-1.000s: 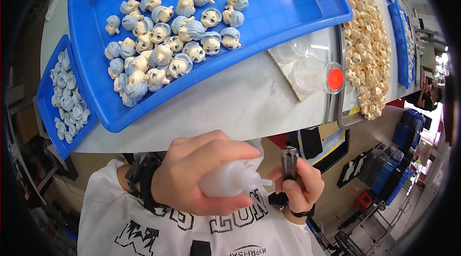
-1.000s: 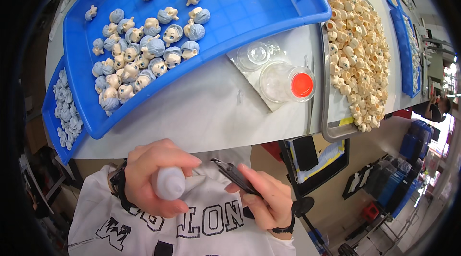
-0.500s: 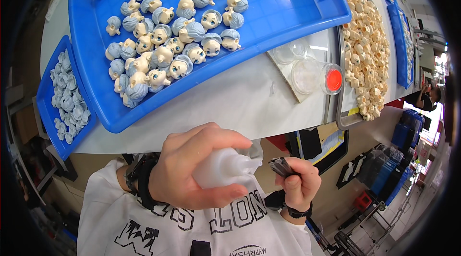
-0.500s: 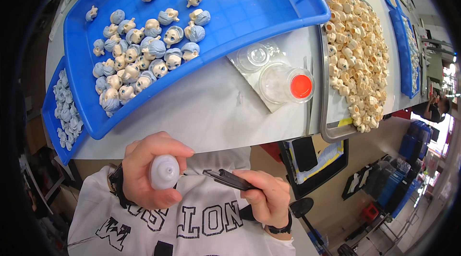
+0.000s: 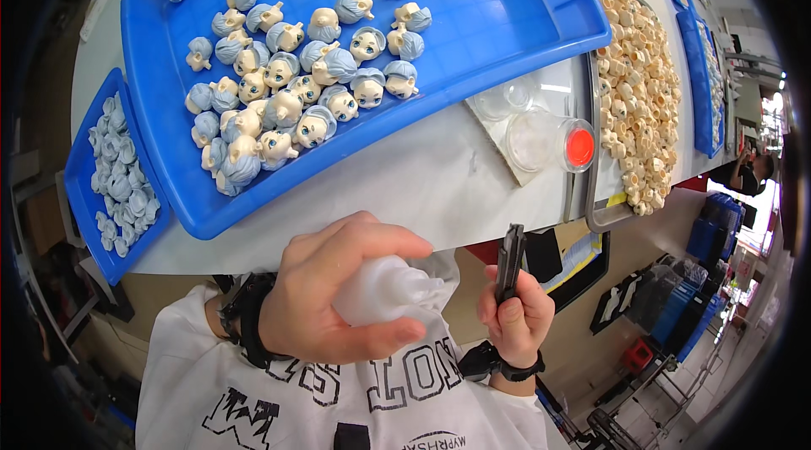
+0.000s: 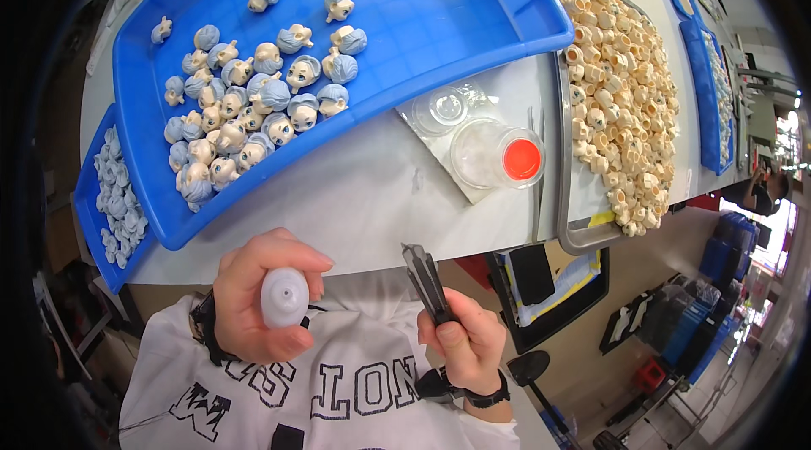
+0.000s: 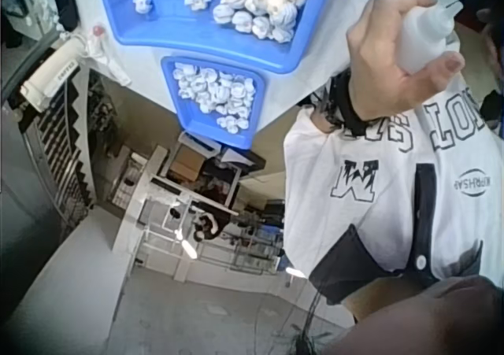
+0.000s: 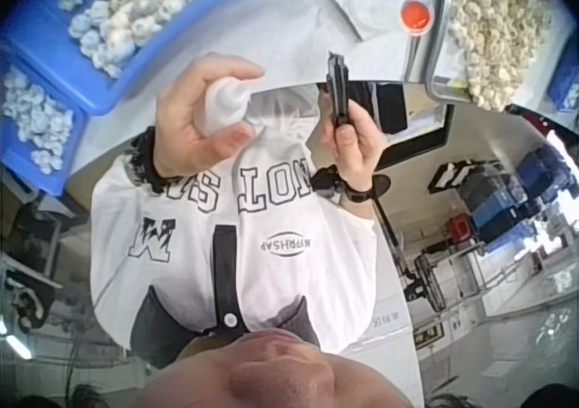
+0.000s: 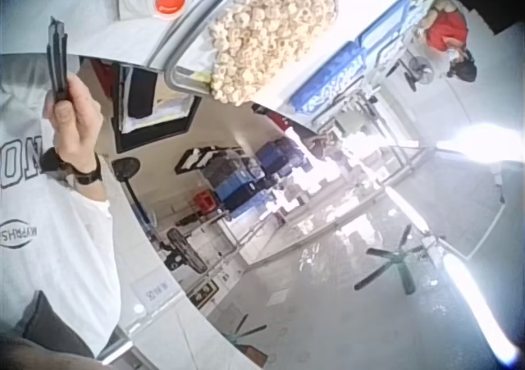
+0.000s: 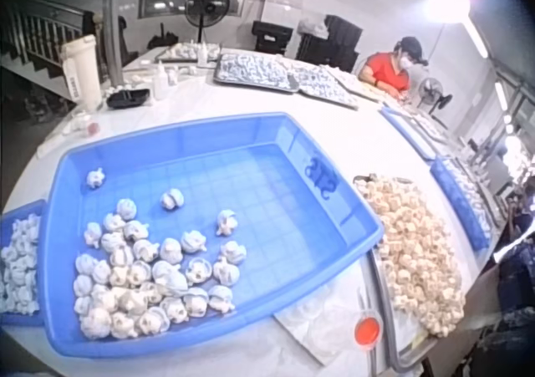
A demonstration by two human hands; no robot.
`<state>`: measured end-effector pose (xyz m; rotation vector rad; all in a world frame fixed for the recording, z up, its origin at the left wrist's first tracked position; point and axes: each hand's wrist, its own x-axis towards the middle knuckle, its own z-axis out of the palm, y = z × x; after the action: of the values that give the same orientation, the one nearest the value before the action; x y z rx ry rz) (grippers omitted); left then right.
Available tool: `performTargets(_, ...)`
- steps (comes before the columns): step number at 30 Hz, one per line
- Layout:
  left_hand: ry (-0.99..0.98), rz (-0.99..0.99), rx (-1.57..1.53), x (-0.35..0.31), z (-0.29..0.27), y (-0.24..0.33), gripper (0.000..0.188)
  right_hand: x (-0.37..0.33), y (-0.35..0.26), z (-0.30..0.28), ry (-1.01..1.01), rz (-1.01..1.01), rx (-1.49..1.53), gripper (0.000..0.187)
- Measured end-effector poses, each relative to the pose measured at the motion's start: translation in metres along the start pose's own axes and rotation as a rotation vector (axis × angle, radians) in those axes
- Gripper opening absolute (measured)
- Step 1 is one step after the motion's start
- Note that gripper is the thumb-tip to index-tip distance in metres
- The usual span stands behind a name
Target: The person applies a small amount of white adhesive from a bottle onto the top of small figurine heads using a precision tool. They hold the figurine in one hand and the tool in the other, working over a blue tray filled with similar items.
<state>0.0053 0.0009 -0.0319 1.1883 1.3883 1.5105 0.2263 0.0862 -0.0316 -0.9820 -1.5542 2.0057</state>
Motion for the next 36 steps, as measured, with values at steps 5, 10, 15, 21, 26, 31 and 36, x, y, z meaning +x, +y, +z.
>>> performTargets(5,0.005,-0.002,0.005,0.001,0.000,0.001,0.055,-0.001,0.001,0.004,0.031,0.006,-0.013,0.041)
performTargets(10,0.005,-0.021,0.015,0.000,0.001,0.000,0.055,-0.002,0.001,0.005,0.055,-0.018,-0.057,0.045)
performTargets(15,0.000,-0.012,0.029,0.002,0.002,0.001,0.054,-0.004,0.003,0.009,0.101,-0.059,-0.076,0.042)
performTargets(21,0.022,0.113,0.151,0.006,0.003,0.004,0.048,-0.003,-0.006,0.009,0.119,-0.283,-0.245,0.034)
performTargets(26,0.046,0.154,0.199,0.005,0.004,0.004,0.048,0.006,-0.020,0.005,0.041,-0.508,-0.525,0.024)
performTargets(31,0.064,0.174,0.215,0.004,0.002,0.003,0.047,0.010,-0.029,0.004,-0.012,-0.535,-0.667,0.025)
performTargets(36,0.072,0.172,0.246,0.005,0.002,0.005,0.046,0.014,-0.033,0.006,0.016,-0.622,-0.773,0.030)
